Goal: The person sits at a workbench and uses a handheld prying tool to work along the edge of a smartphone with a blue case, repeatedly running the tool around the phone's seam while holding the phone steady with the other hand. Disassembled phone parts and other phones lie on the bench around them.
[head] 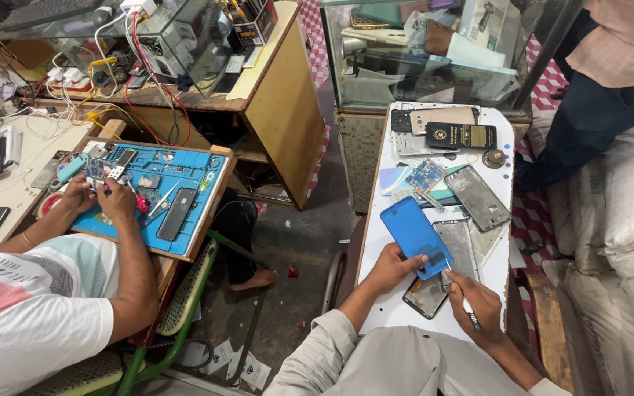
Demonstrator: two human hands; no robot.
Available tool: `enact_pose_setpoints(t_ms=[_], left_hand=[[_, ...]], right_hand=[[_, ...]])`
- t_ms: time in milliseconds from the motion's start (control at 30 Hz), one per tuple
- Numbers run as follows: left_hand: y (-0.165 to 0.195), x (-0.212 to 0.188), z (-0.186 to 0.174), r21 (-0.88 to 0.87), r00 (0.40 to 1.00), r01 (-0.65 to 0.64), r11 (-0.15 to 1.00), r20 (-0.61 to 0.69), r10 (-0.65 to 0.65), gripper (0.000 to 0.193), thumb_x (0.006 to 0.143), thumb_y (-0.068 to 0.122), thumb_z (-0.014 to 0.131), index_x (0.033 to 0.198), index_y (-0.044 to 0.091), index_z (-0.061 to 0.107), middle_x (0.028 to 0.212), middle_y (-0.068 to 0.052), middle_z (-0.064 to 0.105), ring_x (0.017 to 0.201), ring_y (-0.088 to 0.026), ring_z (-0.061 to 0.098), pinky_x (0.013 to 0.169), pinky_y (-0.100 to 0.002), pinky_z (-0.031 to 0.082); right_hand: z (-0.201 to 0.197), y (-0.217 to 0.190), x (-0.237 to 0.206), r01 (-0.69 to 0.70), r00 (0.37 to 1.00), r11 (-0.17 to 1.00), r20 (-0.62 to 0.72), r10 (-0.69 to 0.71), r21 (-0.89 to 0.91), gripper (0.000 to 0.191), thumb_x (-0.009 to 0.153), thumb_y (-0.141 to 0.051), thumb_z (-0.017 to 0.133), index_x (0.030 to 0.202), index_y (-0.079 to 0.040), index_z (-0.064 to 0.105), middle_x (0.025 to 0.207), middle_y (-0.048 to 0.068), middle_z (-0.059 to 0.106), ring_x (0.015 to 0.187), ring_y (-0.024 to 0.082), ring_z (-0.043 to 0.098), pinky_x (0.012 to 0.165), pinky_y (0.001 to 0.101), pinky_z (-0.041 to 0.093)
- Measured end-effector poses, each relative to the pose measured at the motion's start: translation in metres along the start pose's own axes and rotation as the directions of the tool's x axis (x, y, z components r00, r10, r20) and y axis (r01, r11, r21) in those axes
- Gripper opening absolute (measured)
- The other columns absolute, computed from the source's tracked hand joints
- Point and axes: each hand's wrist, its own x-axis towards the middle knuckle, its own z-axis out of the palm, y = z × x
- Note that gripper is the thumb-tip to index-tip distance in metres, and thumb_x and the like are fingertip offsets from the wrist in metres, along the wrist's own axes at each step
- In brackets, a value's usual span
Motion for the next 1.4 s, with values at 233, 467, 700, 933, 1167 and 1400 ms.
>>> enact_pose_setpoints(t_ms=[233,467,700,933,1167,1400], left_hand=[[-0.0008,0.0,0.0001,-0.024,1.0,-0.014,1.0,0.013,0.014,0.023,0.096,0.013,0.073,0.111,-0.004,0.069,0.097,-0.01,0.074,0.084,-0.014,0.069,0.077,-0.03,0.057],[0.0,-0.0008,0.0006,-0.061,1.0,-0.013,0.998,0.015,0.014,0.022,0.096,0.012,0.073,0.112,-0.003,0.068,0.098,-0.009,0.074,0.086,-0.013,0.069,0.078,-0.029,0.057],[0.0002,0.0001,0.0008,-0.065,0.999,-0.021,0.998,0.025,0.023,0.022,0.096,0.012,0.072,0.111,-0.003,0.069,0.097,-0.009,0.074,0.083,-0.013,0.069,0.075,-0.029,0.058],[-0.0004,0.0007,0.0008,-0.04,1.0,-0.011,0.999,0.017,0.012,0.021,0.097,0.013,0.072,0.11,-0.003,0.068,0.096,-0.009,0.074,0.082,-0.013,0.068,0.075,-0.029,0.057],[0.0001,-0.0002,0.0011,-0.044,1.0,-0.02,0.999,0.012,0.021,0.021,0.097,0.012,0.071,0.111,-0.003,0.068,0.098,-0.008,0.073,0.085,-0.012,0.068,0.077,-0.029,0.056],[-0.0027,0.0012,0.0002,-0.063,1.0,-0.011,0.998,0.014,0.012,0.02,0.097,0.011,0.071,0.111,-0.003,0.068,0.097,-0.008,0.073,0.083,-0.013,0.068,0.075,-0.029,0.056]], right_hand=[[-0.002,-0.0038,0.0017,0.006,1.0,1.0,-0.002,-0.006,-0.002,0.023,0.094,-0.001,0.062,0.115,0.005,0.068,0.084,0.015,0.075,0.071,0.02,0.075,0.064,0.0305,0.058],[-0.0022,-0.0032,0.0014,0.0,1.0,1.0,-0.02,0.0,0.003,0.023,0.094,-0.001,0.062,0.115,0.005,0.068,0.081,0.014,0.074,0.069,0.02,0.075,0.063,0.0304,0.058],[-0.0031,-0.0025,0.0011,0.049,0.999,0.999,0.007,-0.049,-0.007,0.023,0.092,-0.001,0.061,0.114,0.005,0.068,0.083,0.015,0.074,0.067,0.02,0.073,0.062,0.0311,0.057],[-0.0028,-0.0037,0.0015,-0.012,1.0,1.0,-0.014,0.012,0.005,0.023,0.094,-0.002,0.061,0.114,0.005,0.069,0.079,0.013,0.074,0.067,0.018,0.074,0.062,0.0296,0.057],[-0.0042,-0.0053,0.0015,-0.041,0.999,0.999,-0.019,0.041,0.024,0.023,0.095,-0.002,0.059,0.115,0.006,0.069,0.08,0.013,0.074,0.068,0.018,0.074,0.064,0.0296,0.058],[-0.0043,-0.0033,0.0004,-0.031,0.999,0.999,-0.026,0.032,0.015,0.024,0.096,-0.002,0.059,0.116,0.005,0.069,0.08,0.013,0.074,0.069,0.018,0.075,0.064,0.0296,0.058]])
